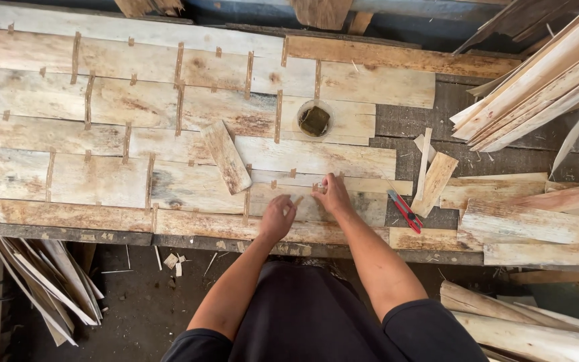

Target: Manually piece together and glue thin sheets of bark or wood strips to form a mosaic pattern panel, using a utility knife for trimming.

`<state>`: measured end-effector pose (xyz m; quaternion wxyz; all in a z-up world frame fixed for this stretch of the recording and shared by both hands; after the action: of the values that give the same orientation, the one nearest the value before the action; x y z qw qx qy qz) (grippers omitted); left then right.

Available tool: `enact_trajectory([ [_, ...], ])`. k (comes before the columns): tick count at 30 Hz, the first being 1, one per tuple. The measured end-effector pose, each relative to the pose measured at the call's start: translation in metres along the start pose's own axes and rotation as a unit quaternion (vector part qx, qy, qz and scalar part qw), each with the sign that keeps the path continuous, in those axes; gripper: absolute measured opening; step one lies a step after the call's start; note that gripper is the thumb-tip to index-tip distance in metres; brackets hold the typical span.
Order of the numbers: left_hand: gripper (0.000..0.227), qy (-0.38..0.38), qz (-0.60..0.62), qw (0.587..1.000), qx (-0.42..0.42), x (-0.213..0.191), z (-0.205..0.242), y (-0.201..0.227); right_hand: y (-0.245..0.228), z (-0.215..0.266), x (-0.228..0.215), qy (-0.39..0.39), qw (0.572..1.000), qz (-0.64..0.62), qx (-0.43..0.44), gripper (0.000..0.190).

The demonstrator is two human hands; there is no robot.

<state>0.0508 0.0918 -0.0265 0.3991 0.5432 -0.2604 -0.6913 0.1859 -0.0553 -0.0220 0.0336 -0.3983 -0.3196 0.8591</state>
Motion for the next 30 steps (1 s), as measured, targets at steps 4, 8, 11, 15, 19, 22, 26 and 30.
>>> enact_trajectory([
  [4, 0.017, -0.022, 0.016, 0.994, -0.105, -0.043, 0.036, 0.013, -0.019, 0.022, -0.006, 0.017, 0.999, 0.001, -0.031, 0.05],
  [8, 0.019, -0.051, -0.013, 0.995, -0.084, -0.041, 0.062, 0.003, -0.025, 0.044, 0.016, -0.005, 0.998, 0.006, -0.064, 0.032],
  [11, 0.015, -0.032, -0.024, 0.998, -0.056, -0.042, 0.07, 0.007, -0.024, 0.062, 0.036, -0.05, 0.996, -0.012, -0.074, 0.022],
  [15, 0.014, -0.007, -0.049, 0.999, -0.005, -0.035, 0.075, 0.009, -0.032, 0.088, 0.042, -0.08, 0.997, -0.005, -0.02, 0.021],
  [19, 0.015, -0.03, -0.065, 0.997, -0.002, -0.031, 0.081, 0.01, -0.037, 0.103, 0.047, -0.049, 0.998, 0.041, 0.004, 0.025],
  [22, 0.014, -0.047, -0.074, 0.996, -0.013, -0.03, 0.079, 0.007, -0.032, 0.106, 0.053, -0.001, 0.995, 0.091, -0.045, 0.024],
  [26, 0.016, -0.06, -0.081, 0.995, -0.016, -0.032, 0.082, 0.01, -0.04, 0.128, 0.059, 0.028, 0.985, 0.125, -0.112, 0.023],
  [30, 0.015, -0.021, -0.067, 0.997, 0.031, -0.039, 0.087, 0.014, -0.036, 0.129, 0.065, 0.029, 0.988, 0.125, -0.085, 0.023],
])
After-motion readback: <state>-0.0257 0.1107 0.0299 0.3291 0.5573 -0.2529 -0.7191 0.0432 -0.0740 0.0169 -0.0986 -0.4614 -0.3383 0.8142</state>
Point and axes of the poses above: each hand's wrist, its own z-axis away from the middle knuckle, its own x-axis out of the palm, y = z × x, the point moved 10 cm from there along -z, towards the middle knuckle, and after that the axes turned 13 degrees about -y, right-handed, at the moved point
